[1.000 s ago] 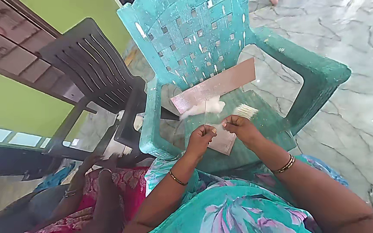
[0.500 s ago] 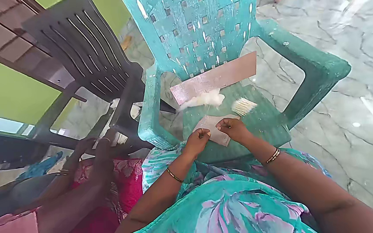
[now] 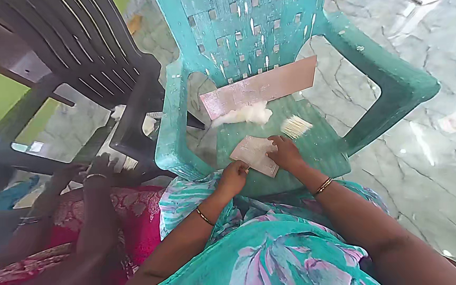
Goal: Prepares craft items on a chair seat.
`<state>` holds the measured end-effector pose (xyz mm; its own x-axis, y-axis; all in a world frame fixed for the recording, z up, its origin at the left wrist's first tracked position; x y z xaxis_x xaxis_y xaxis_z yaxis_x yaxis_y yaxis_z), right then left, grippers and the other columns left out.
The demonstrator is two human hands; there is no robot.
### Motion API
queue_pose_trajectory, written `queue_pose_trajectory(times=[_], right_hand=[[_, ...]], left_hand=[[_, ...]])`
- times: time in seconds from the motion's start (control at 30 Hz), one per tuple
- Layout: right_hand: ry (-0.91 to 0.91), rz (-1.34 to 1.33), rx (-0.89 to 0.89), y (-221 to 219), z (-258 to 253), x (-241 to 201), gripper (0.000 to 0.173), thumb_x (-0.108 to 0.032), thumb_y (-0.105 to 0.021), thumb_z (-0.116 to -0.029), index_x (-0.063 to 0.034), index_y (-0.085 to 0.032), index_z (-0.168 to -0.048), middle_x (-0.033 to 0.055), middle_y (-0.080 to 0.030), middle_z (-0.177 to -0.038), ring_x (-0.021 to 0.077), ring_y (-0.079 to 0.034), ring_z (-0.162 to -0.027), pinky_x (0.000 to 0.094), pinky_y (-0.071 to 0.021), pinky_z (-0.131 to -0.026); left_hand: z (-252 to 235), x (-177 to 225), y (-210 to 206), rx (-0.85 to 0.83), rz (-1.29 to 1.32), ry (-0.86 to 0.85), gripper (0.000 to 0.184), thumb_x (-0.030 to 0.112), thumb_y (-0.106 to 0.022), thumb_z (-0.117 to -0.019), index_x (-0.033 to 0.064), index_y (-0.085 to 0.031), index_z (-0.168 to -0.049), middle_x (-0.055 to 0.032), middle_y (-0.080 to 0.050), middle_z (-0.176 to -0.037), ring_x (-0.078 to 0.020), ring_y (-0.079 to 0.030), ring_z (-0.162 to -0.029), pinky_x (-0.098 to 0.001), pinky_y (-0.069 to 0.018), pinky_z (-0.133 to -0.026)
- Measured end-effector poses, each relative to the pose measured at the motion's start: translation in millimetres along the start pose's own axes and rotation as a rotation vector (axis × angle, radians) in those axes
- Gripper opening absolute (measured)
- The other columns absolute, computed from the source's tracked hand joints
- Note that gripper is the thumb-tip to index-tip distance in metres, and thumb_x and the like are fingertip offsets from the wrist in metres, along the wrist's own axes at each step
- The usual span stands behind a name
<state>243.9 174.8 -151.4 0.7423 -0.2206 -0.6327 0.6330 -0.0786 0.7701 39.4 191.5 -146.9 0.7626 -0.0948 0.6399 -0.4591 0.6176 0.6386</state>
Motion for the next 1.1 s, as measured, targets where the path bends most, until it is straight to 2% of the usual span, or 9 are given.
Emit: queue_pose_trajectory(times=[0.2, 0.33, 0.4, 0.5, 0.57, 0.67, 0.87, 0.97, 1.1], right_hand=[[-0.008, 0.017, 0.041, 16, -4, 9, 0.033, -0.009, -0.067, -0.0966, -0.0065, -0.067, -0.129, 0.0245, -0.064, -0.125, 0.046, -0.057, -0.121, 0.0654, -0.0425, -0.103], [0.221, 0.126, -0.005, 3, -3, -3, 0.029, -0.006, -0.057, -0.1002, -0.0087, -0.069, -0.127, 0.0186, -0.064, -0.133, 0.0408, -0.055, -0.13, 0.0637, -0.0404, -0.107], [0.371, 0.205, -0.118, -11, 0, -16, 0.036, -0.013, -0.052, -0.1047, -0.0105, -0.062, -0.139, 0.0137, -0.056, -0.147, 0.0343, -0.047, -0.142, 0.0635, -0.031, -0.116], [0.419, 0.371, -0.359, -28, 11, -17, 0.056, -0.038, -0.038, -0.111, -0.012, -0.035, -0.161, 0.0084, -0.03, -0.168, 0.028, -0.021, -0.158, 0.0679, -0.0048, -0.123], [0.423, 0.419, -0.427, -28, 21, -12, 0.066, -0.047, -0.037, -0.1095, -0.0105, -0.025, -0.164, 0.0092, -0.021, -0.171, 0.0273, -0.016, -0.159, 0.0693, -0.0006, -0.122], [0.446, 0.448, -0.484, -21, 44, -3, 0.072, -0.05, -0.038, -0.1078, -0.0071, -0.022, -0.164, 0.0112, -0.018, -0.172, 0.0268, -0.013, -0.16, 0.07, 0.0, -0.121], [0.44, 0.511, -0.592, 1, 83, 14, 0.07, -0.049, -0.039, -0.108, -0.0121, -0.022, -0.165, 0.0075, -0.019, -0.172, 0.0229, -0.014, -0.16, 0.0691, 0.0014, -0.121], [0.499, 0.502, -0.534, 16, 82, 15, 0.064, -0.048, -0.043, -0.1069, -0.0133, -0.036, -0.16, 0.0055, -0.03, -0.169, 0.0237, -0.022, -0.158, 0.0689, -0.0039, -0.122], [0.506, 0.425, -0.396, 17, 51, 4, 0.063, -0.039, -0.047, -0.107, -0.0054, -0.035, -0.159, 0.0122, -0.032, -0.167, 0.0291, -0.026, -0.156, 0.0671, -0.0113, -0.122]], left_hand=[[-1, 1, 0, -0.017, -0.044, 0.024, 0.025, 0.014, -0.055, -0.1045, 0.0033, -0.064, -0.125, -0.0159, -0.067, -0.118, -0.0258, -0.066, -0.108, -0.0454, -0.0517, -0.098], [-4, -2, 0, -0.015, -0.054, 0.031, 0.025, 0.015, -0.054, -0.1048, 0.0032, -0.065, -0.124, -0.0163, -0.068, -0.117, -0.0279, -0.066, -0.109, -0.0481, -0.0518, -0.099], [-5, -1, 1, -0.013, -0.046, 0.03, 0.024, 0.015, -0.054, -0.105, 0.0032, -0.065, -0.123, -0.0163, -0.069, -0.115, -0.0284, -0.067, -0.108, -0.049, -0.0518, -0.099], [-5, -2, -1, -0.022, -0.052, 0.03, 0.024, 0.018, -0.055, -0.1051, 0.0037, -0.066, -0.122, -0.0154, -0.069, -0.115, -0.0283, -0.067, -0.109, -0.0499, -0.0519, -0.099], [-3, 0, -2, -0.05, -0.069, 0.024, 0.025, 0.019, -0.055, -0.1055, 0.0044, -0.066, -0.123, -0.0148, -0.069, -0.116, -0.0274, -0.067, -0.109, -0.0494, -0.0521, -0.099], [4, 6, -8, -0.113, -0.075, 0.001, 0.027, 0.019, -0.056, -0.1055, 0.003, -0.065, -0.125, -0.0155, -0.067, -0.12, -0.0265, -0.066, -0.111, -0.0467, -0.0515, -0.1], [14, 17, -21, -0.216, -0.065, -0.046, 0.028, 0.017, -0.054, -0.106, 0.0011, -0.064, -0.127, -0.0169, -0.066, -0.121, -0.0265, -0.065, -0.111, -0.0452, -0.0511, -0.101], [13, 18, -19, -0.194, -0.065, -0.066, 0.027, 0.016, -0.053, -0.1063, 0.0004, -0.065, -0.125, -0.0173, -0.066, -0.121, -0.0265, -0.065, -0.111, -0.0441, -0.0512, -0.101], [3, 10, -7, -0.084, -0.023, -0.07, 0.025, 0.015, -0.054, -0.1057, -0.001, -0.066, -0.12, -0.019, -0.066, -0.118, -0.0293, -0.066, -0.108, -0.0473, -0.0524, -0.098]])
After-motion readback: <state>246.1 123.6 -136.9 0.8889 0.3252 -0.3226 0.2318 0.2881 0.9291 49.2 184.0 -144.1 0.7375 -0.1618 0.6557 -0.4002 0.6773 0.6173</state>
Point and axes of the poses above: each hand's wrist, its own z-axis away from the middle knuckle, its own y-axis out of the back of the hand, x = y × z, the point moved 7 cm from there along -z, towards the middle knuckle
